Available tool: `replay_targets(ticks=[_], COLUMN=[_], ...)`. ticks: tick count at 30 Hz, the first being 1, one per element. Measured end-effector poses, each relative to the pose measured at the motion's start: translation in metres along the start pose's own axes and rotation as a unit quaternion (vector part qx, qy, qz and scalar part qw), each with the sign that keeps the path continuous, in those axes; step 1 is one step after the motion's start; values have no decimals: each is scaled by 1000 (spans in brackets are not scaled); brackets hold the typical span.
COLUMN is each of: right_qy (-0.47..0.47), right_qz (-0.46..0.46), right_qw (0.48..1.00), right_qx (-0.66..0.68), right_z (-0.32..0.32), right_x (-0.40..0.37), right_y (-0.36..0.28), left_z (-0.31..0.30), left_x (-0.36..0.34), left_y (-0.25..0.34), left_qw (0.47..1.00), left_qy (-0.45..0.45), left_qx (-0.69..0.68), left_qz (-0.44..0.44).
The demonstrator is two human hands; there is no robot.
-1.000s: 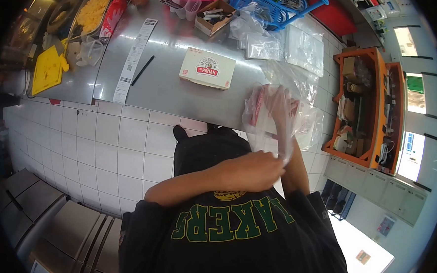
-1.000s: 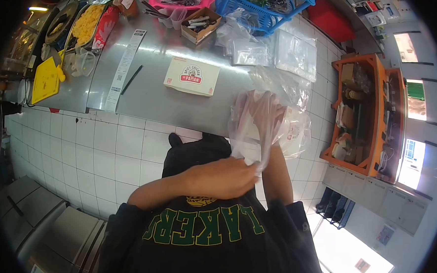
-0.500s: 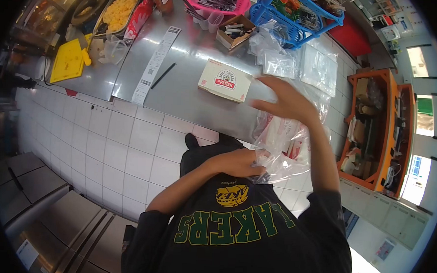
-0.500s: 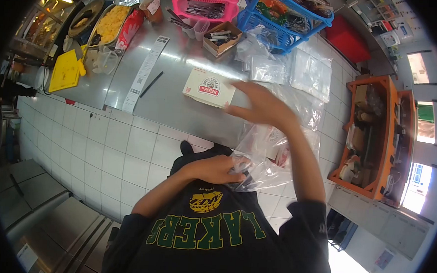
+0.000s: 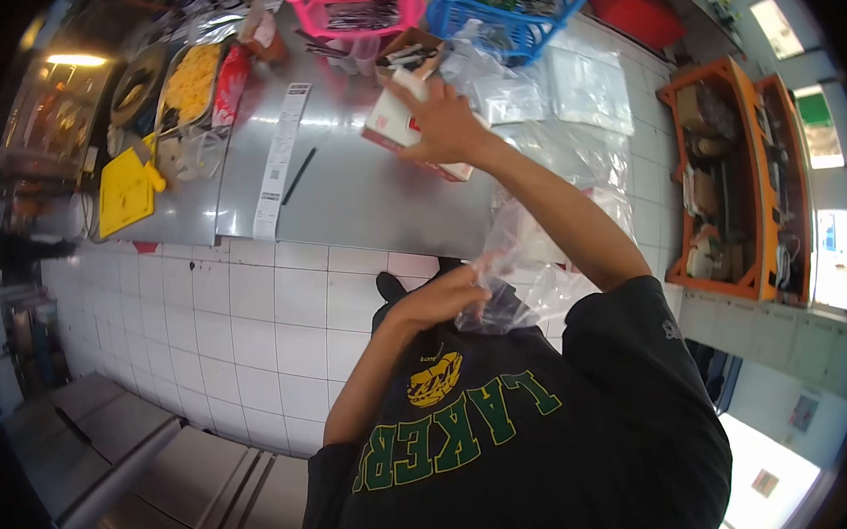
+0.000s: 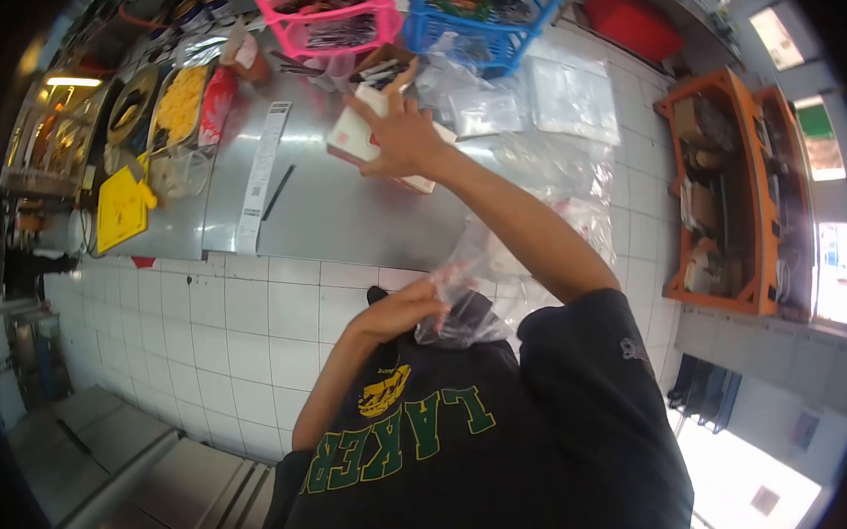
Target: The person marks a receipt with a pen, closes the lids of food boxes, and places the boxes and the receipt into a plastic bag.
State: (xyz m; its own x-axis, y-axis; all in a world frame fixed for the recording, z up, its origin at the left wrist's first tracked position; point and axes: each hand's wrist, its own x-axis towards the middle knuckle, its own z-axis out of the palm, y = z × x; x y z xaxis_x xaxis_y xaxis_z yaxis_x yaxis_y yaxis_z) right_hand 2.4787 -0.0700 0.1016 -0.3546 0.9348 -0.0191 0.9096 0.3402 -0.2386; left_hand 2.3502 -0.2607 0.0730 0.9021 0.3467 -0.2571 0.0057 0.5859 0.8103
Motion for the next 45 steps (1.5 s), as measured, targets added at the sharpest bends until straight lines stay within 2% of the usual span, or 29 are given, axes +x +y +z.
replay_targets(ticks=[2,3,4,5,6,8,9,12,13,14,16,18,19,20,21,22,23,24,26,28,29,30,32,34,38,40,41,43,45], right_qy=[17,34,38,124,209,253,293,279,257,235,231,178,247,250,160,62,59,41,2,-5,-14,-17,27,-116,-158,-165,-166,3,31], right_qz=[41,71,79,65,49,83,111,175,212,248,279,327,259,261,381,490,489,470,424,451,440,455,377,413,285,359,361,138,124], right_qw=[997,990,990,980,962,949,934,937,933,927,912,912,933,932,904,848,848,872,906,884,895,883,885,871,901,887,887,949,951], right_qx=[57,113,111,141,167,168,172,118,135,153,191,172,20,21,109,193,196,129,-9,-126,-67,-116,-271,-242,-286,-238,-236,-285,-280], right_z=[-68,-91,-102,-111,-116,-102,-89,-47,-33,-18,16,47,38,26,0,-13,0,28,66,52,-10,-39,-41,-92,-167,-227,-240,-257,-267], right_x=[-28,-48,-69,-91,-112,-150,-169,-217,-230,-241,-253,-259,-244,-232,-218,-211,-212,-211,-219,-237,-241,-245,-291,-307,-327,-307,-306,-305,-296], right_y=[-5,-5,-4,-5,-7,-8,-7,3,7,13,34,57,51,44,33,29,40,62,95,103,82,71,106,119,162,156,149,136,122], left_z=[-11,-14,-17,-18,-18,-15,-10,7,15,24,48,83,99,114,124,126,124,121,116,109,102,94,78,66,64,68,71,70,66], left_x=[2,5,9,12,15,20,22,31,35,39,52,59,58,55,57,63,70,75,73,66,60,55,52,50,53,57,56,48,32], left_y=[5,11,21,32,41,59,68,88,90,92,98,101,106,111,114,108,99,96,106,121,131,137,141,145,162,174,181,191,203], left_qw=[996,997,991,980,982,976,977,965,951,931,805,867,867,908,941,942,916,883,907,929,940,951,949,946,939,942,943,933,920], left_qy=[65,56,98,140,133,165,159,185,183,179,142,46,42,13,-14,-13,22,57,66,68,88,106,127,150,150,175,166,188,215], left_qx=[-52,-50,-89,-127,-124,-35,-33,67,146,225,487,390,392,335,275,275,319,363,318,268,238,208,211,217,270,224,225,243,262], left_qz=[21,16,37,57,54,141,140,172,200,226,309,306,305,251,196,195,242,291,269,247,227,204,196,188,153,178,179,190,199])
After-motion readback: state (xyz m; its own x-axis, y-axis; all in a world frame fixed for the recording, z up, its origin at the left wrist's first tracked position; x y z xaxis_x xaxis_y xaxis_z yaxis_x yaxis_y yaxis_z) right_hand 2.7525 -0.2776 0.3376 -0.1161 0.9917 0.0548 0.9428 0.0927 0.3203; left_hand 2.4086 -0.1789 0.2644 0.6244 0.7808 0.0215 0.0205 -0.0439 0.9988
